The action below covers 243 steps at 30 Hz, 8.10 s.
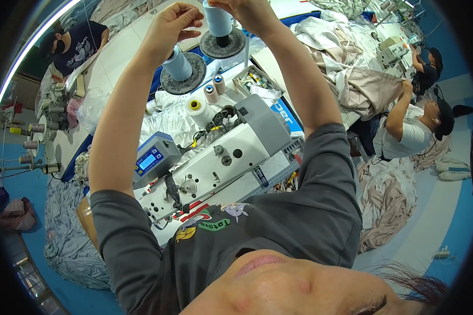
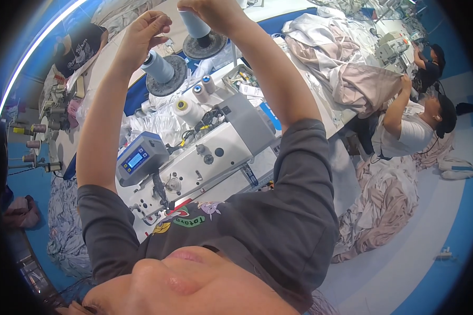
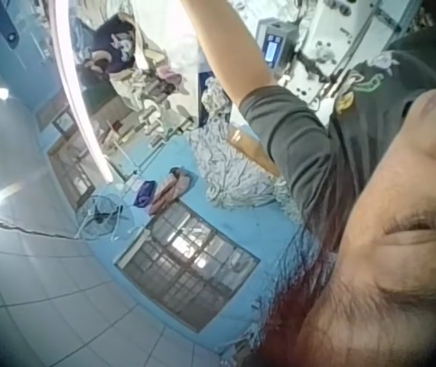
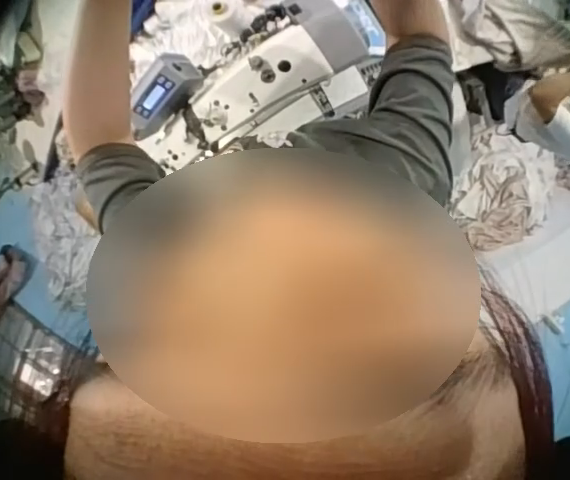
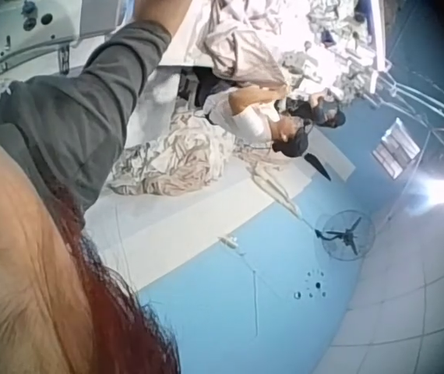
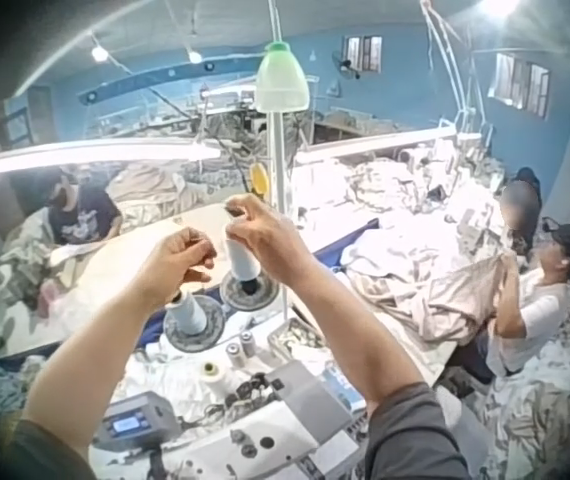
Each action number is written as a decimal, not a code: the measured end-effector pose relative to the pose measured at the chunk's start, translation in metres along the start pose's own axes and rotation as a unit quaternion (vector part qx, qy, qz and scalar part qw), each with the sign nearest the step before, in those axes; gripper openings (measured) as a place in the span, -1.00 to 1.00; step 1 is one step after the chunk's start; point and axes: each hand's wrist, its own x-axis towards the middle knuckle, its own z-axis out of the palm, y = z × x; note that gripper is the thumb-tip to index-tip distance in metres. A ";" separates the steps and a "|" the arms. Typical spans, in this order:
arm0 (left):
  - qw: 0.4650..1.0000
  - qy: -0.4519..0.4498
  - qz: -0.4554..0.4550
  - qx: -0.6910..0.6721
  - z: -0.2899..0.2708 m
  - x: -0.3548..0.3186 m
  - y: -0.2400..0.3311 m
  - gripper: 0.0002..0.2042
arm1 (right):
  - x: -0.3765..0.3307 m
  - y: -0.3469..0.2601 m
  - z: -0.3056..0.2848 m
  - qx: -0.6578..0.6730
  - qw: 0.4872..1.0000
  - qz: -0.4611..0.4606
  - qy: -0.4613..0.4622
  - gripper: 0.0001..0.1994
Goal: Threading an industrial sewing machine and managing thread bobbins.
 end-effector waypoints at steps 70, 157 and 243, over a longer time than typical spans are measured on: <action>0.996 0.019 -0.085 -0.015 0.044 0.000 0.027 -0.92 | -0.001 -0.005 -0.026 0.004 0.996 -0.081 -0.032 -0.97; 0.994 0.024 0.055 0.096 0.021 -0.010 0.000 -0.86 | -0.051 -0.028 0.054 0.628 0.655 0.414 0.071 -0.84; 0.953 0.143 0.108 0.244 0.015 -0.039 0.044 -0.60 | -0.002 -0.025 0.026 0.376 0.916 0.117 -0.075 -0.76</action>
